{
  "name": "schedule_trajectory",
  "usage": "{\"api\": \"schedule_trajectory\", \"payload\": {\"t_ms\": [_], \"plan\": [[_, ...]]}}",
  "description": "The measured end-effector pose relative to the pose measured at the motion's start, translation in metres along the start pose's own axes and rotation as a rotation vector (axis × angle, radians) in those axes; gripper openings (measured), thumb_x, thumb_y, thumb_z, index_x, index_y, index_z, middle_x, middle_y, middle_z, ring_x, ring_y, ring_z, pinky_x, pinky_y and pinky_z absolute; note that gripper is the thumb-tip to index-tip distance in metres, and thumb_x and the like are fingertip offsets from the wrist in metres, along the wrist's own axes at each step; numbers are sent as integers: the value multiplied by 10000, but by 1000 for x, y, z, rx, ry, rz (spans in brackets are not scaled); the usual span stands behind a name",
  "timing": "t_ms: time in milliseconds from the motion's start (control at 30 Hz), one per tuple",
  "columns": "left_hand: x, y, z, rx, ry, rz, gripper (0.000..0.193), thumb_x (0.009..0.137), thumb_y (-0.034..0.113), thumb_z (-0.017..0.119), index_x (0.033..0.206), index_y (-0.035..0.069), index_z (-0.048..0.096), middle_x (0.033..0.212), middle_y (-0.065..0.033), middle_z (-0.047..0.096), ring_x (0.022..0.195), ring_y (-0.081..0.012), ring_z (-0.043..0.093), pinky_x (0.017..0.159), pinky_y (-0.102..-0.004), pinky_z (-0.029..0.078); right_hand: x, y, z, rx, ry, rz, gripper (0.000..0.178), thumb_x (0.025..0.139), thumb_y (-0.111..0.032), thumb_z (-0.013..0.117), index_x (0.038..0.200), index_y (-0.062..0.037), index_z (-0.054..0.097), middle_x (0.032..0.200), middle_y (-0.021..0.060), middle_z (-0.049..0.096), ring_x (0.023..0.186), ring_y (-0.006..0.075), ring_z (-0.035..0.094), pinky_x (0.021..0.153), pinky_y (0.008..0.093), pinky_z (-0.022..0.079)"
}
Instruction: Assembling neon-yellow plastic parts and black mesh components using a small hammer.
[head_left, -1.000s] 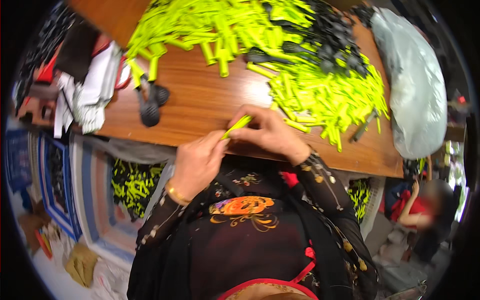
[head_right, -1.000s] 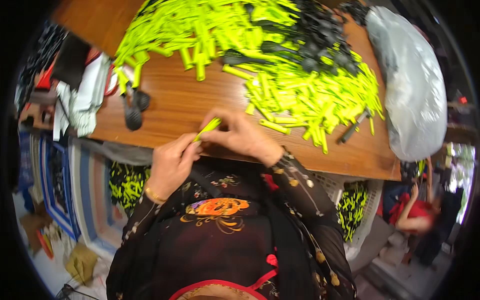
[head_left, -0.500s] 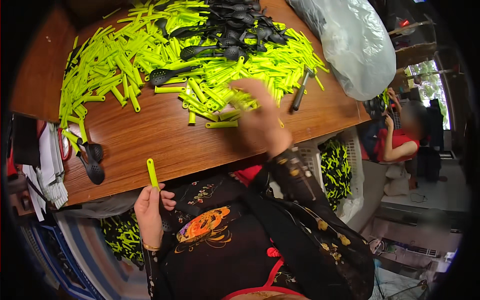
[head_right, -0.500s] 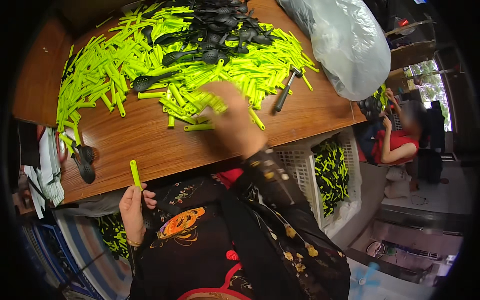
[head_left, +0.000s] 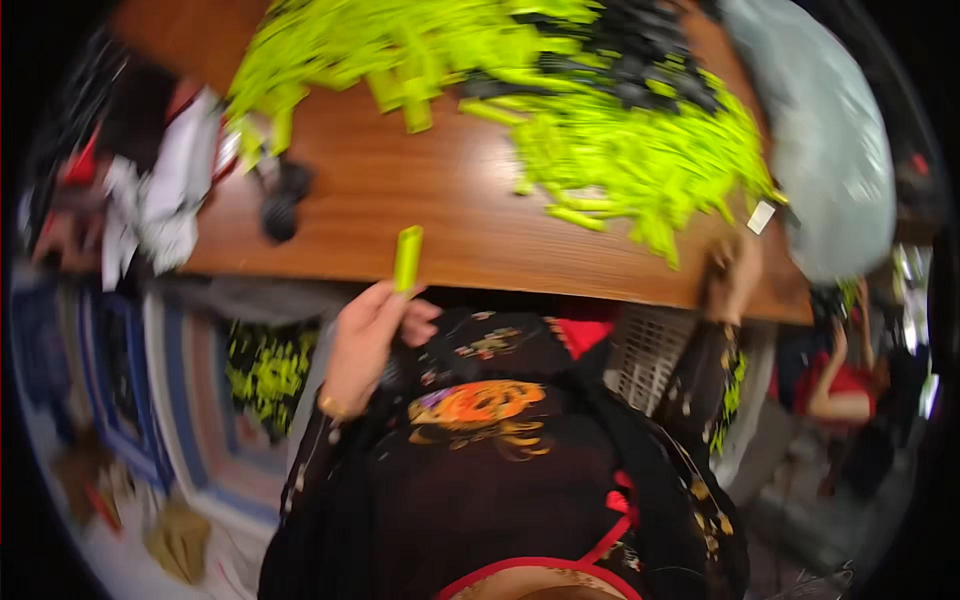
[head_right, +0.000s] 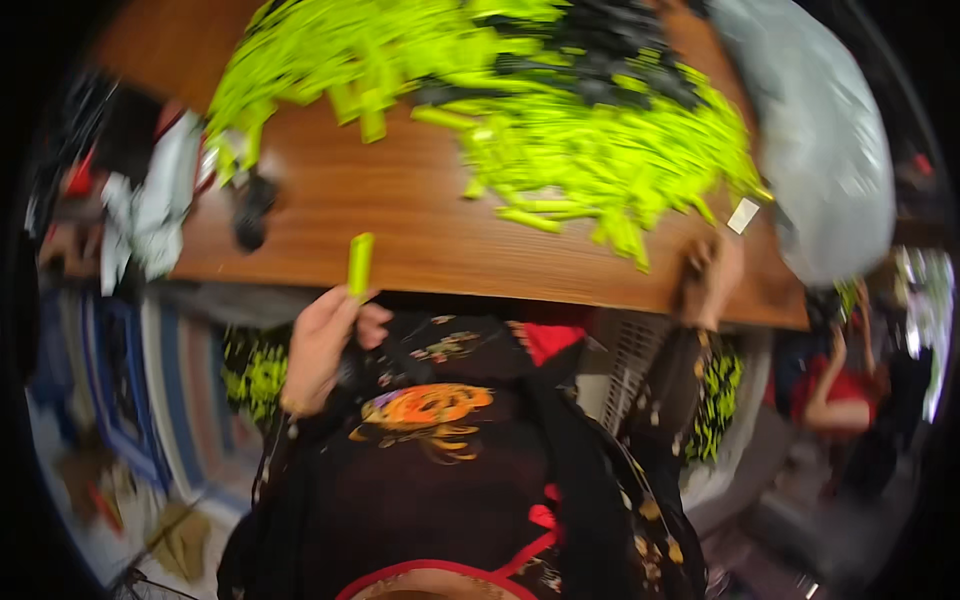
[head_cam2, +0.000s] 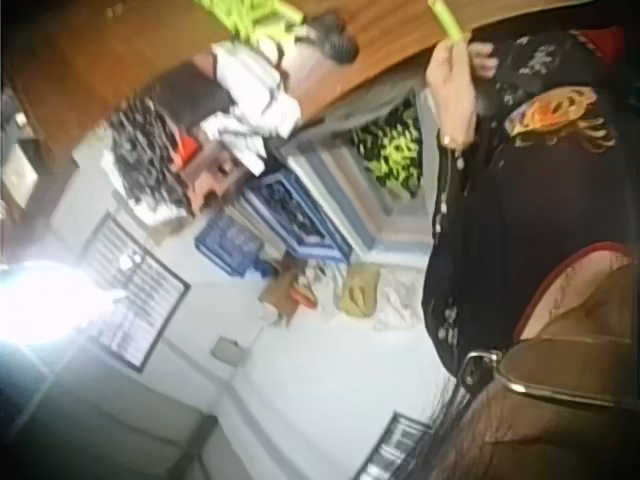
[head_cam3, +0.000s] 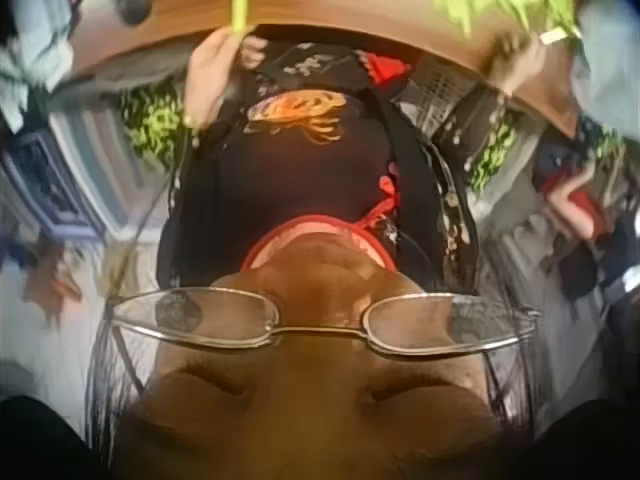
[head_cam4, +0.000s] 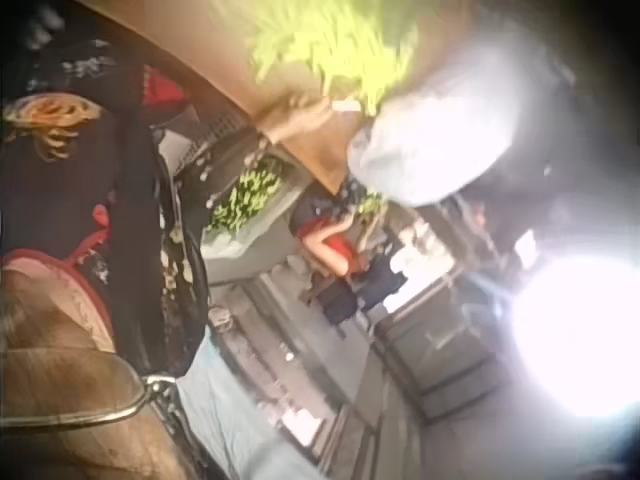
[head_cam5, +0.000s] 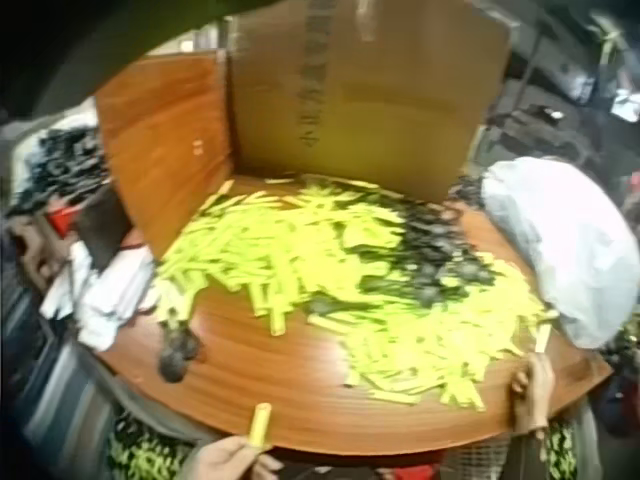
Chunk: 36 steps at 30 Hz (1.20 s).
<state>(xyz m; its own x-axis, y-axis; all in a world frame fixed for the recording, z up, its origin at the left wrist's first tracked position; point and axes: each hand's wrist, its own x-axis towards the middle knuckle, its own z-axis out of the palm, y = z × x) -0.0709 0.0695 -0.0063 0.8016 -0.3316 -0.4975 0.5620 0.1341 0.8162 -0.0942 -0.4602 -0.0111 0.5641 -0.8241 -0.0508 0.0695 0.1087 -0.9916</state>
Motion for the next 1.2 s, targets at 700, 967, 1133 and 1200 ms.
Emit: {"api": "schedule_trajectory", "payload": {"t_ms": [700, 967, 1133, 1200], "plan": [[-7, -8, -15, -190, 67, -50, 266, 1108, 193, 540, 1172, -42, 647, 945, -152, 754, 786, -197, 749, 710, -293, 611, -184, -17, 192, -601, -1275, -962, 404, 828, 40, 769, 1196, -125, 785, 950, 65, 703, 773, 216, 707, 635, 333, 555], [-6, 1, -15, -159, 52, -67, 275, 1101, 200, 558, 1200, -37, 655, 961, -153, 758, 811, -194, 754, 722, -274, 608, -179, -13, 194, -547, -1109, -863, 356, 862, 24, 766, 1199, -92, 770, 966, 84, 701, 814, 252, 706, 704, 338, 564], [-10, -2, -16, -187, 40, -71, 277, 1102, 212, 562, 1227, -17, 654, 975, -127, 754, 834, -168, 741, 747, -260, 595, -184, -4, 193, -701, -1250, -858, 355, 888, -19, 756, 1229, -116, 760, 1005, 81, 712, 842, 268, 716, 711, 363, 568], [-11, -9, -17, -228, 15, -54, 286, 1103, 208, 557, 1275, -10, 629, 1012, -118, 738, 844, -161, 728, 760, -261, 587, -188, -13, 195, -761, -1192, -810, 372, 896, -39, 752, 1257, -130, 748, 1024, 78, 714, 861, 278, 716, 720, 375, 567]]}}
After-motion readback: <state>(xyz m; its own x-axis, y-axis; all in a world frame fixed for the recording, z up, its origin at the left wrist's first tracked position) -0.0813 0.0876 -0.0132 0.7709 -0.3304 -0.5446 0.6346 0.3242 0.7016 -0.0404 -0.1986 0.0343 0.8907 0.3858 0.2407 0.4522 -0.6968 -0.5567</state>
